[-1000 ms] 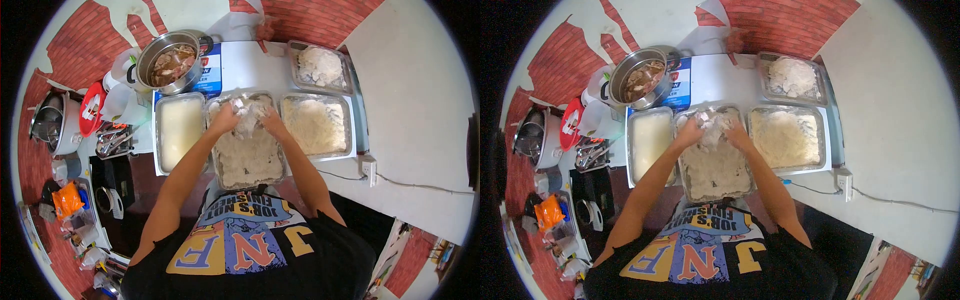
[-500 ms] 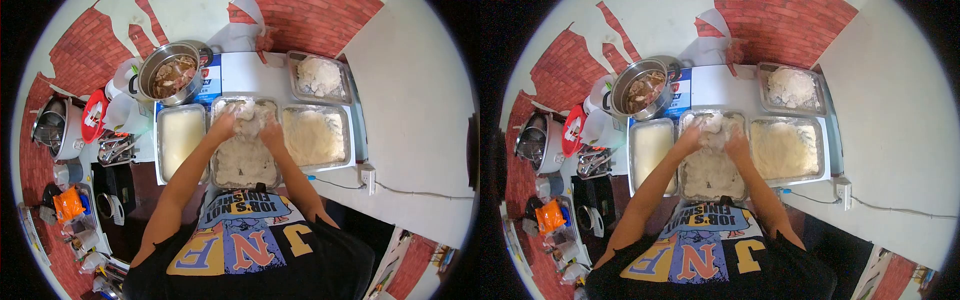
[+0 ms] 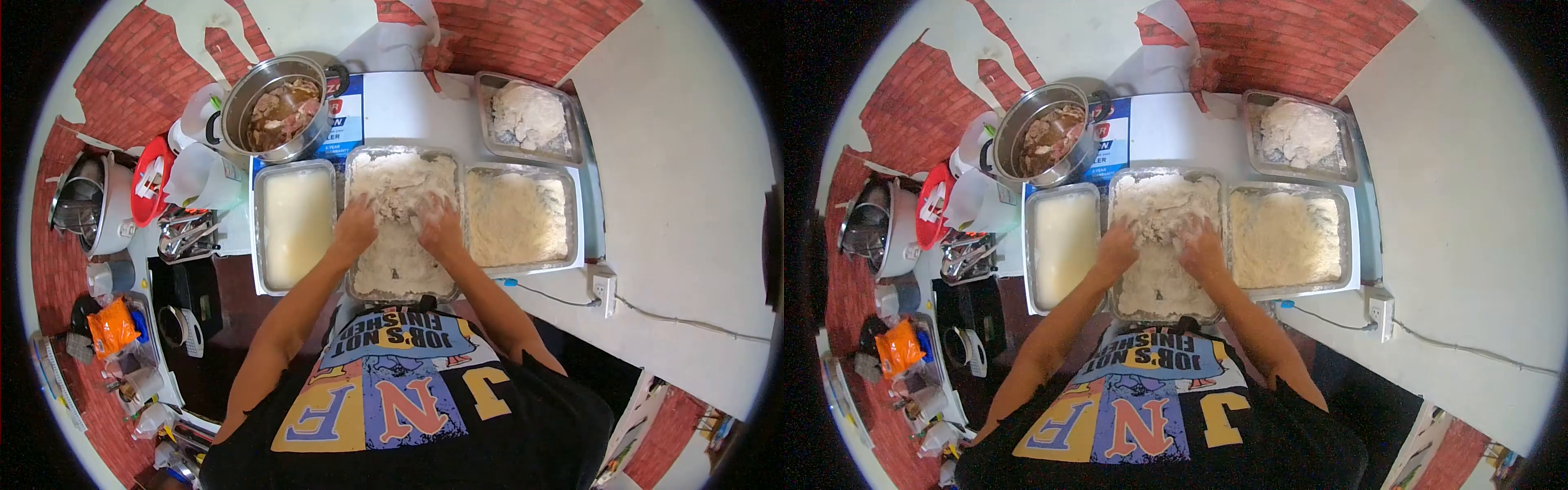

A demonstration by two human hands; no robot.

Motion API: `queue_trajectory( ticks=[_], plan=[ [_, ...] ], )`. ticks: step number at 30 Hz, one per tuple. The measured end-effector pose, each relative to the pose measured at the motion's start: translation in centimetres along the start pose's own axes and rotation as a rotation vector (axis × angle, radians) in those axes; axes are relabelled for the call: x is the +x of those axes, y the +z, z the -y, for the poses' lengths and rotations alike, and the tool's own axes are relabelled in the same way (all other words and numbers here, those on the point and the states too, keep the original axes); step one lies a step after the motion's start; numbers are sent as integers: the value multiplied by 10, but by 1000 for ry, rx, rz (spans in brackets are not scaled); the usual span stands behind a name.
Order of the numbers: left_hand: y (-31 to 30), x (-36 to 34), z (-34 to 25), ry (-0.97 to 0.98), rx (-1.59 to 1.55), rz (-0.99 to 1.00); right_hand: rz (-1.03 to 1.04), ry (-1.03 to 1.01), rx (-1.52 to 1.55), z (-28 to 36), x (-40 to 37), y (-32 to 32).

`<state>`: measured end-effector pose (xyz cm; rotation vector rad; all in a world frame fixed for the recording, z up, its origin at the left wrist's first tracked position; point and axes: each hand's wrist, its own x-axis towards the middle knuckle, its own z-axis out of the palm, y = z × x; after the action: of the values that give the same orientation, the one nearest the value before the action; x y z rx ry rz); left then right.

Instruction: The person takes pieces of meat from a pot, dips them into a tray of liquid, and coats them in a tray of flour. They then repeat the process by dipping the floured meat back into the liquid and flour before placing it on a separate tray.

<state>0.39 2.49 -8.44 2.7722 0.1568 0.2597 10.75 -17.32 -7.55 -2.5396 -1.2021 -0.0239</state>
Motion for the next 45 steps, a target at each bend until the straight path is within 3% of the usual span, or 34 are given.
queue_trajectory(
  ticks=[4, 10, 11, 13, 17, 20, 23, 26, 29, 32, 35, 37, 41, 45],
  plan=[
    [12, -1, -3, 85, -92, -51, 28, -2, 110, 28, -25, -8],
    [19, -8, -9, -2, -4, 231, 73, -133, -12, 43, -42, 15],
    [17, -9, -10, 38, 12, 119, 34, -160, -34, 42, -39, 17],
    [16, -11, -11, 120, 40, -109, 153, -33, 137, 42, -42, 21],
    [19, -13, -1, 138, 17, -37, 283, -15, 233, 22, -37, 53],
    [18, -17, 1, 123, -19, -5, 147, 13, 279, 16, -10, 24],
    [20, -18, 2, 136, 19, -9, -47, -192, -135, 22, 16, -4],
    [11, -18, 0, 122, 34, 43, 167, -59, 334, 18, 43, 22],
    [7, -21, -3, 80, 52, 98, 229, -147, 271, -6, 35, 71],
    [8, -25, -3, 64, 34, 89, 307, -130, -10, 24, 29, 6],
    [7, -27, -4, 54, 35, 80, 480, -264, -144, 13, 17, 15],
    [5, -24, -3, 42, 77, 161, 449, -319, -116, 5, 13, 13],
    [-1, -26, -8, 44, 7, 102, 346, -223, -73, 10, 14, 14],
    [0, -25, -2, -29, -72, 96, 259, -314, -76, 14, 8, 39]
  ],
)
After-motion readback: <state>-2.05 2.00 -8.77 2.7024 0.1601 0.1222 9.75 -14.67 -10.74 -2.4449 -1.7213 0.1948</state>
